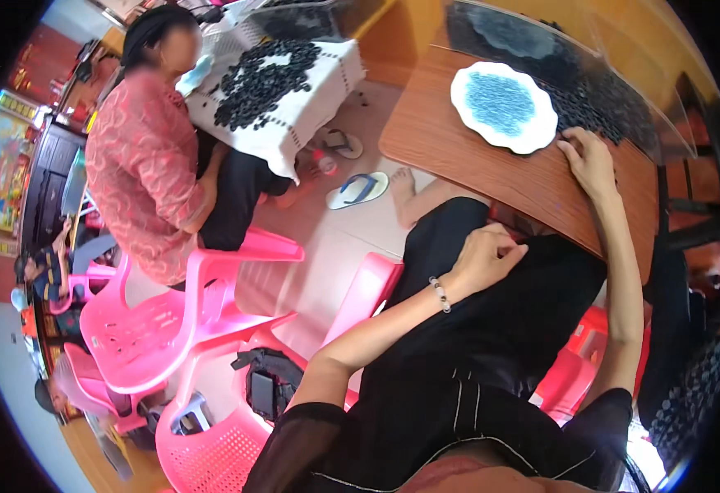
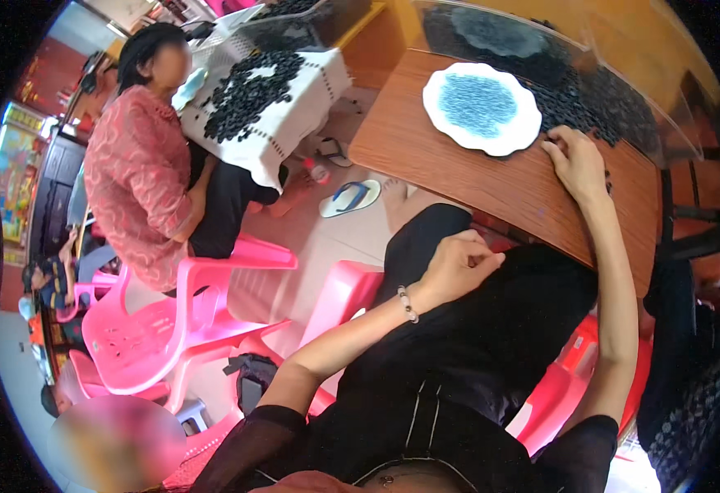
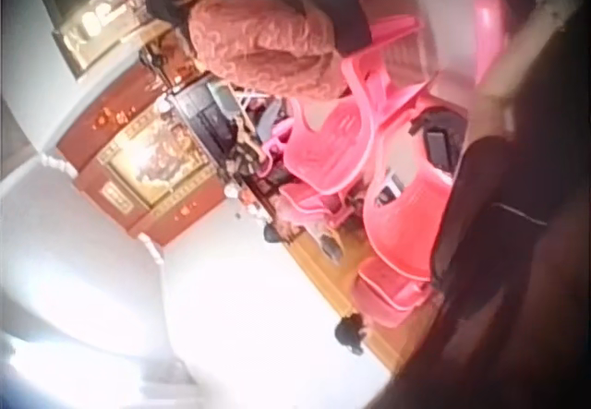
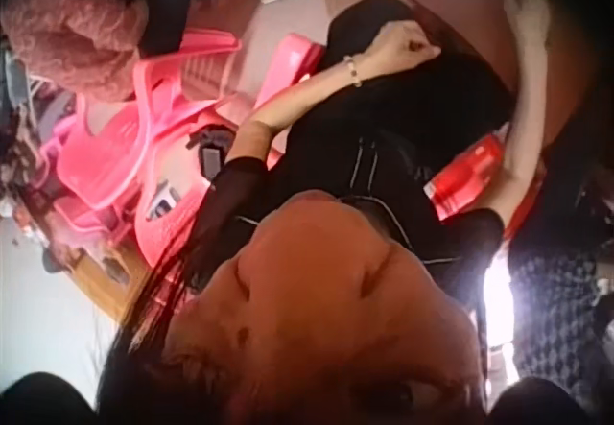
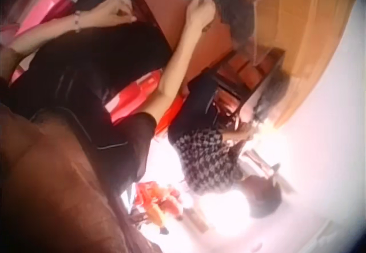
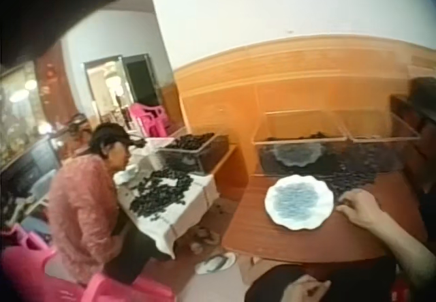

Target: Placing small blue beads into the recessed holes of black circular bases.

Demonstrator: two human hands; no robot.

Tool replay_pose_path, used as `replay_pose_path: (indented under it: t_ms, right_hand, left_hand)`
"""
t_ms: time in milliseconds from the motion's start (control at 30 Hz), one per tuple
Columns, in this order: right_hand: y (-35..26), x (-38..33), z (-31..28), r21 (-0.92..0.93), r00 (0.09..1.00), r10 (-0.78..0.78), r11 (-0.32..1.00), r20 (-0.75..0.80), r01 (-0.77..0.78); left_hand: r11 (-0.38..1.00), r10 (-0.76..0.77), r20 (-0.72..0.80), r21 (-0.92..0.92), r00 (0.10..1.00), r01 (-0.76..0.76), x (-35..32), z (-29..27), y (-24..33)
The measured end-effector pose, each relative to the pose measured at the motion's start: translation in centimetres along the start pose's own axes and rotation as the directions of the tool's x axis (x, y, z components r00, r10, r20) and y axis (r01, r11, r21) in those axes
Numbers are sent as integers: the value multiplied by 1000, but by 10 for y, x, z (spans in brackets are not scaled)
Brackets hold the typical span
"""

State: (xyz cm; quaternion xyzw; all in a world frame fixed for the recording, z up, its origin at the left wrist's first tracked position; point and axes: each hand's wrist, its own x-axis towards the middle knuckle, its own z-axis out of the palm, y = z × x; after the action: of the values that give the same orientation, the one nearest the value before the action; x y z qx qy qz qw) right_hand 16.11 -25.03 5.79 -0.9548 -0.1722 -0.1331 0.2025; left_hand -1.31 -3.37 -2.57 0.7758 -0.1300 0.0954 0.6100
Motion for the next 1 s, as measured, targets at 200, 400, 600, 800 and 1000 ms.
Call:
replay_pose_path:
  t_ms: [200, 400, 600, 800, 1000]
  right_hand:
    - [-3, 5, 15, 22, 1000, -23, 999, 4, 23]
    - [-11, -5, 12, 11, 992, -97, 995, -84, 98]
    - [-28, -28, -4, 75, 921, -256, 954, -294, 289]
    - [-76, -70, -4, 165, 843, -487, 834, -227, 526]
    - [-87, -61, 26, 238, 776, -607, 738, -171, 631]
  left_hand:
    - [998, -51, 52, -30, 997, 52, -2, -10, 1]
    - [999, -41, 64, -22, 997, 43, -1, -7, -1]
    - [972, -191, 101, -121, 976, 203, 5, -7, -2]
    - [581, -389, 312, -647, 867, 494, 21, -17, 0]
    - [415, -369, 420, -724, 829, 552, 48, -34, -14]
